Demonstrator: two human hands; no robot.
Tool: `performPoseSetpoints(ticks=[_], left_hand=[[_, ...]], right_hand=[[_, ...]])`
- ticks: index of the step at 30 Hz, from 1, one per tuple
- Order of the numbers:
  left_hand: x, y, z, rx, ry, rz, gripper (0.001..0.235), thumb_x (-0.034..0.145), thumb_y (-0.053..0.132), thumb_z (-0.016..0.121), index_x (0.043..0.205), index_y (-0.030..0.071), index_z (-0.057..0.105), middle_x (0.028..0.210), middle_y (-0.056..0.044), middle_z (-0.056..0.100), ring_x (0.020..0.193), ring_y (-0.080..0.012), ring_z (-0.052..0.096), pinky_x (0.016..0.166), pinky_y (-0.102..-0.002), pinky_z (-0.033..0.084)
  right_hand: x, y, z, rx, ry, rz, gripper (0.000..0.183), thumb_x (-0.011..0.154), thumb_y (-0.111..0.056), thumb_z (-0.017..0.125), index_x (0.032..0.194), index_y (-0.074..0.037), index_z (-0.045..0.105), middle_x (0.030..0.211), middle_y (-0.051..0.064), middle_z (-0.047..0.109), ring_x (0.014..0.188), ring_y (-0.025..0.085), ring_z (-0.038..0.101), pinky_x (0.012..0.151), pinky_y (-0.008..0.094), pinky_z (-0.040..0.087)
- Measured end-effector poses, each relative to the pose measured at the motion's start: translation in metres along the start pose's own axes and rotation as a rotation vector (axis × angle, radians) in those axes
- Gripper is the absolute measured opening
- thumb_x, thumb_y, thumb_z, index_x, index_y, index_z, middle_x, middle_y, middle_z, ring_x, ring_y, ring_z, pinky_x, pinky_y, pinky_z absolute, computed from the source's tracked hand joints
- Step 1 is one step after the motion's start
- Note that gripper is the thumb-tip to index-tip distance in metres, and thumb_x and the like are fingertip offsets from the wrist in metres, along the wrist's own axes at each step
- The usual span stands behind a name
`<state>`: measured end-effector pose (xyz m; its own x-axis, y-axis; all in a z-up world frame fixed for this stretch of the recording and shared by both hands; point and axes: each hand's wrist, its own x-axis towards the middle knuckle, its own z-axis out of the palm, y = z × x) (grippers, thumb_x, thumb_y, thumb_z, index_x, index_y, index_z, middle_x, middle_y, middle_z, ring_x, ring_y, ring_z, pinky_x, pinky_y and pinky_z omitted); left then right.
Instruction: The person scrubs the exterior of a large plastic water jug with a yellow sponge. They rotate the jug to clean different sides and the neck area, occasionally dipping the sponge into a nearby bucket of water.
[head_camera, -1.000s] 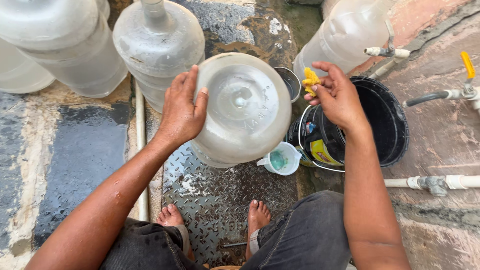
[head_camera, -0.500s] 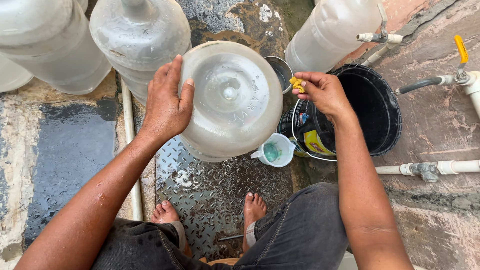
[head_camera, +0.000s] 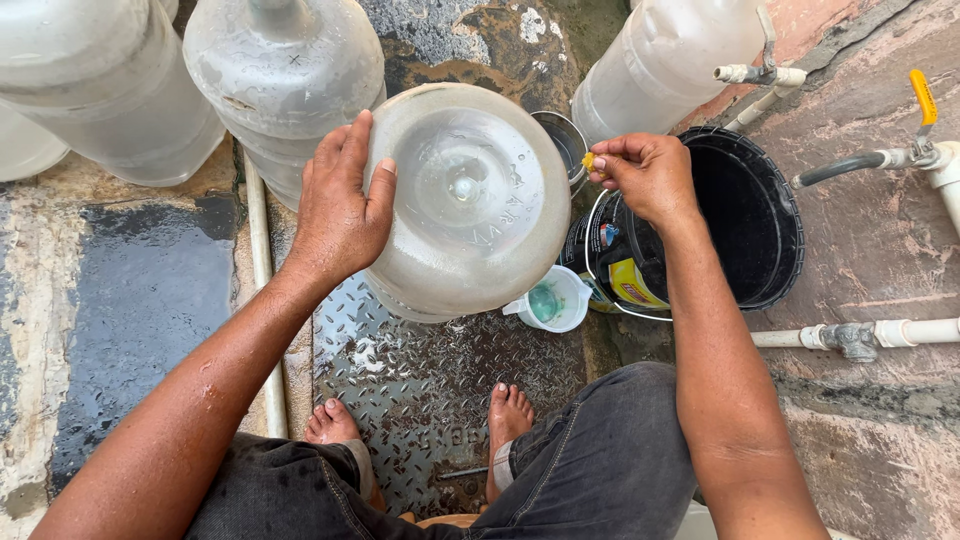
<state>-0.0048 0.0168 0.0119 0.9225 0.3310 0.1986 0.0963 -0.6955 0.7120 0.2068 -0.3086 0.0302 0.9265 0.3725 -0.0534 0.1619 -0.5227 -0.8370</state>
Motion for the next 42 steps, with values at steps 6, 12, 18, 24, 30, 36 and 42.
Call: performPoseSetpoints(ticks=[6,12,18,24,30,36,42], left_hand=[[0.0,0.001,0.001,-0.011,0.005,0.011,0.062,0.106,0.03,0.049,0.158,0.001,0.034,0.149,-0.029,0.041,0.137,-0.0441,0.04,0.115,-0.056,0.032],[-0.001,0.005,0.001,-0.015,0.007,0.016,0.061,0.105,0.03,0.05,0.157,0.001,0.035,0.148,-0.029,0.042,0.136,-0.0433,0.042,0.115,-0.055,0.033],[-0.007,0.001,-0.004,0.036,0.008,0.066,0.064,0.108,0.033,0.054,0.159,0.001,0.033,0.149,-0.029,0.041,0.14,-0.0432,0.04,0.115,-0.059,0.033],[-0.017,0.0,-0.014,0.056,0.01,0.145,0.069,0.106,0.033,0.062,0.162,0.004,0.032,0.153,-0.031,0.037,0.143,-0.0461,0.039,0.115,-0.06,0.036],[-0.022,0.002,-0.02,0.094,0.047,0.16,0.067,0.11,0.032,0.065,0.164,0.007,0.033,0.157,-0.027,0.04,0.147,-0.0437,0.042,0.121,-0.057,0.035],[-0.019,-0.001,-0.014,0.015,0.051,0.093,0.068,0.108,0.032,0.063,0.163,0.007,0.031,0.156,-0.027,0.038,0.147,-0.0423,0.041,0.121,-0.055,0.034],[-0.012,-0.012,0.008,-0.079,0.11,0.071,0.07,0.106,0.031,0.063,0.162,0.006,0.03,0.158,-0.029,0.035,0.149,-0.0447,0.035,0.123,-0.056,0.029]], right_hand=[[0.0,-0.015,0.001,-0.008,0.019,-0.032,0.015,0.097,-0.001,0.07,0.11,0.002,0.075,0.095,0.01,0.078,0.079,0.011,0.075,0.068,0.023,0.06],[-0.019,-0.041,0.009,0.128,-0.038,-0.233,0.031,0.1,0.001,0.066,0.131,0.001,0.065,0.112,0.009,0.073,0.089,0.008,0.07,0.08,0.023,0.06],[-0.029,0.013,-0.01,0.103,-0.12,-0.195,0.027,0.1,0.002,0.063,0.127,0.001,0.059,0.115,0.008,0.07,0.088,0.01,0.07,0.078,0.026,0.059],[-0.058,0.188,0.063,-0.061,-0.304,0.307,0.029,0.089,-0.001,0.069,0.117,-0.002,0.065,0.1,0.013,0.075,0.087,0.024,0.076,0.073,0.036,0.062],[-0.079,0.293,0.155,-0.847,-0.283,0.042,0.031,0.085,-0.005,0.061,0.111,-0.01,0.076,0.113,0.02,0.072,0.102,0.041,0.069,0.087,0.051,0.055],[-0.073,0.149,0.063,-0.479,-0.029,-0.095,0.031,0.093,-0.007,0.06,0.123,-0.003,0.07,0.107,0.024,0.074,0.097,0.039,0.073,0.091,0.05,0.057],[-0.088,-0.026,0.042,-0.34,0.056,-0.636,0.049,0.111,-0.022,0.048,0.156,-0.005,0.044,0.157,0.019,0.05,0.144,0.038,0.048,0.122,0.051,0.035]])
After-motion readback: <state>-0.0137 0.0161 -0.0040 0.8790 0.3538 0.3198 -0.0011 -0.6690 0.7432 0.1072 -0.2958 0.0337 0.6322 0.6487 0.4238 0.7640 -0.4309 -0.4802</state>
